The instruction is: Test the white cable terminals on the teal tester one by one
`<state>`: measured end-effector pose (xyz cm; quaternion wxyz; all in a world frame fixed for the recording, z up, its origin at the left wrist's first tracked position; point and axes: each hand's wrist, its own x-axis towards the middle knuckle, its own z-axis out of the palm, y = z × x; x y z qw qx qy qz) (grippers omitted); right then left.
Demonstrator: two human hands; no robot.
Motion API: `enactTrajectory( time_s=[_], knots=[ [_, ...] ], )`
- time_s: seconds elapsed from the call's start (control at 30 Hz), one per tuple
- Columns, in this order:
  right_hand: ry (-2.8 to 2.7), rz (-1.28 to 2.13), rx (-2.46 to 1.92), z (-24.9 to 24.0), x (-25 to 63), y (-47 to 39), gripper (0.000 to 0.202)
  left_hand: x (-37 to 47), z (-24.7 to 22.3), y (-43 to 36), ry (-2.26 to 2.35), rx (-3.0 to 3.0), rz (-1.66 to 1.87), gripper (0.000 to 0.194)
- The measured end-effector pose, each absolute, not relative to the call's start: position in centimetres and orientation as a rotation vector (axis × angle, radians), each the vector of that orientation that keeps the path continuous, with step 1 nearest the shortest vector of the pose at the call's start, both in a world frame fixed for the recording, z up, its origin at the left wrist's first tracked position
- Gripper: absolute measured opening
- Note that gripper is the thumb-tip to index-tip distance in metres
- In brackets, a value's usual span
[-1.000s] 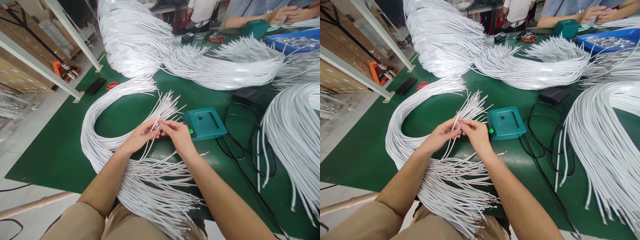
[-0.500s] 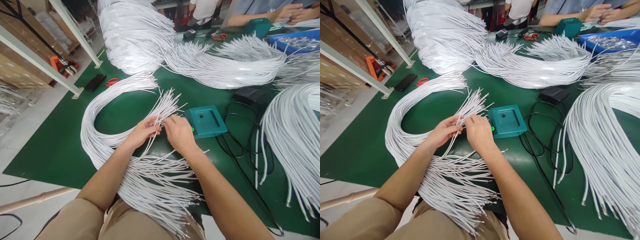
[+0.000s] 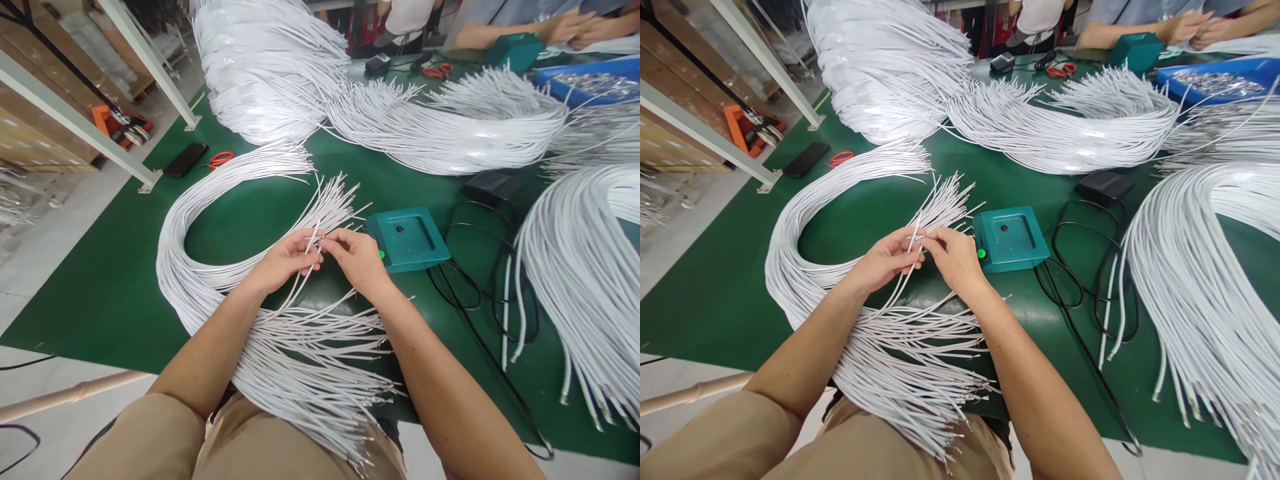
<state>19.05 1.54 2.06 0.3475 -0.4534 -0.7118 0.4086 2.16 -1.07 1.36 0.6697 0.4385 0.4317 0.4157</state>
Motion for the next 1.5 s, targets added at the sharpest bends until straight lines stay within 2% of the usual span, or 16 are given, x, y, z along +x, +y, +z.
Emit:
enactTrajectory(
  time_s=[0.07,0.23,0.3,0.5,1.0,1.13,1.3,1.5],
  knots=[
    [-1.956,0.904,-1.159,1.9,19.3,1.6,0.022,2.0,1.5,-1.0,0.955,0.891,0.909,0.046],
    [-2.406,0.031,-1.17,2.0,19.7,1.7,0.024,1.9,1.4,-0.7,1.007,0.833,0.92,0.047],
    [-2.434,-0.114,-1.245,2.0,20.1,2.0,0.024,2.0,1.2,-0.5,1.079,0.903,0.951,0.047],
    [-2.543,-0.074,-1.263,1.8,20.8,2.8,0.02,2.4,0.4,-0.2,1.217,1.103,0.961,0.043],
    [-2.578,-0.045,-1.315,1.9,20.6,3.0,0.027,2.9,-0.2,0.2,1.391,1.144,0.866,0.041],
    [-2.389,-0.131,-1.39,2.1,21.4,2.7,0.027,2.7,-0.2,0.2,1.371,1.137,0.866,0.042],
    [-2.147,-0.247,-1.591,1.2,22.9,3.3,0.04,2.0,-0.4,0.2,1.317,1.137,0.85,0.043],
    [-2.17,-0.201,-1.51,1.9,22.2,2.7,0.034,0.8,0.2,-0.1,1.276,1.092,0.905,0.052]
  ],
)
